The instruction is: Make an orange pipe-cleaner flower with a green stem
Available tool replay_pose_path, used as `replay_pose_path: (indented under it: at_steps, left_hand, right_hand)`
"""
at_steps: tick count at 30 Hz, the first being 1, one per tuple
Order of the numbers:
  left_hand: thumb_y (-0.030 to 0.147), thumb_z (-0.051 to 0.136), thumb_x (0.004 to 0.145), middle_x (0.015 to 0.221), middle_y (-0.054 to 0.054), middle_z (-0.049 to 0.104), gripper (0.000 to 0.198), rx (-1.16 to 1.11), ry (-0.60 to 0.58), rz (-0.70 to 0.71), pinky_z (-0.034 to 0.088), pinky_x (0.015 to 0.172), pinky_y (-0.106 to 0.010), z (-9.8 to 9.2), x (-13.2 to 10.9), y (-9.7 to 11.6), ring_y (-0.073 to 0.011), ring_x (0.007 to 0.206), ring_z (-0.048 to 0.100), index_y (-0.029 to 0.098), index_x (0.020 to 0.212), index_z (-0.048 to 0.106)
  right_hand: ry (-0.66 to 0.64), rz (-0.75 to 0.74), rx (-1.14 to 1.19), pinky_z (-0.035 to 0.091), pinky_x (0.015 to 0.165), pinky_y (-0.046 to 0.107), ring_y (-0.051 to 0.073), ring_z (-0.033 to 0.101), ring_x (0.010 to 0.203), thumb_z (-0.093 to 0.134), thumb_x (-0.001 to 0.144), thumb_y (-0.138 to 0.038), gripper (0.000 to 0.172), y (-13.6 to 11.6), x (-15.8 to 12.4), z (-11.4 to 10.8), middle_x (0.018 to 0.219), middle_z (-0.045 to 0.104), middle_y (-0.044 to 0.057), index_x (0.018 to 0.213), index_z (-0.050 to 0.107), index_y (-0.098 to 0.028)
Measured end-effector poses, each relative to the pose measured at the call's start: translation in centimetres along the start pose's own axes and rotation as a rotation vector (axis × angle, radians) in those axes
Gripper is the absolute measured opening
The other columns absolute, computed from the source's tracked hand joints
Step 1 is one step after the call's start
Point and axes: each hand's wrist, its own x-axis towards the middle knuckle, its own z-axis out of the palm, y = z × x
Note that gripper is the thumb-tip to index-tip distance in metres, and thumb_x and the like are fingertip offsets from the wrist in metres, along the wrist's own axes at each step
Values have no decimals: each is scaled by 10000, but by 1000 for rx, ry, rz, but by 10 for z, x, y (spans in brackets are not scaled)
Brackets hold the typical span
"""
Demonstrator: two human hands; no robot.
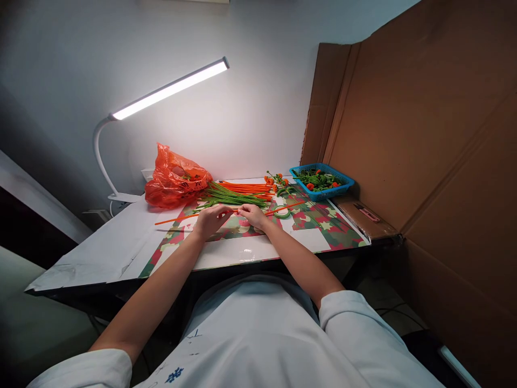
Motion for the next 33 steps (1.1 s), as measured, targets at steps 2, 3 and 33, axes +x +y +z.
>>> replay_pose_path:
  at_steps: [2, 3, 33]
  left_hand:
    - [278, 558, 883, 758, -40, 713, 175, 18, 20, 6, 428, 668, -243, 1, 0, -1, -156, 703, 626, 200, 868, 713]
    - [277, 562, 882, 769, -41, 719, 171, 25, 28, 9, 429, 664, -243, 2, 0, -2, -157, 706, 629, 196, 869, 713]
    - [340, 561, 861, 789, -55, 706, 219, -90, -74, -121, 401, 632, -265, 6, 0, -6, -161, 648, 576, 172, 885, 699]
  right_hand:
    - [-12, 16, 41, 374, 602, 247, 132, 468, 652, 502, 791, -429, 283, 0, 1, -1, 682, 538, -6, 733, 570, -161]
    - [-17, 23, 58, 375, 599, 247, 132, 469, 651, 507, 786, -444, 298, 0, 1, -1, 685, 542, -4, 742, 580, -158]
    - [112, -160, -411, 326, 596, 247, 133, 491, 603, 492, 854, -187, 153, -2, -10, 1, 697, 621, 8, 754, 607, -178]
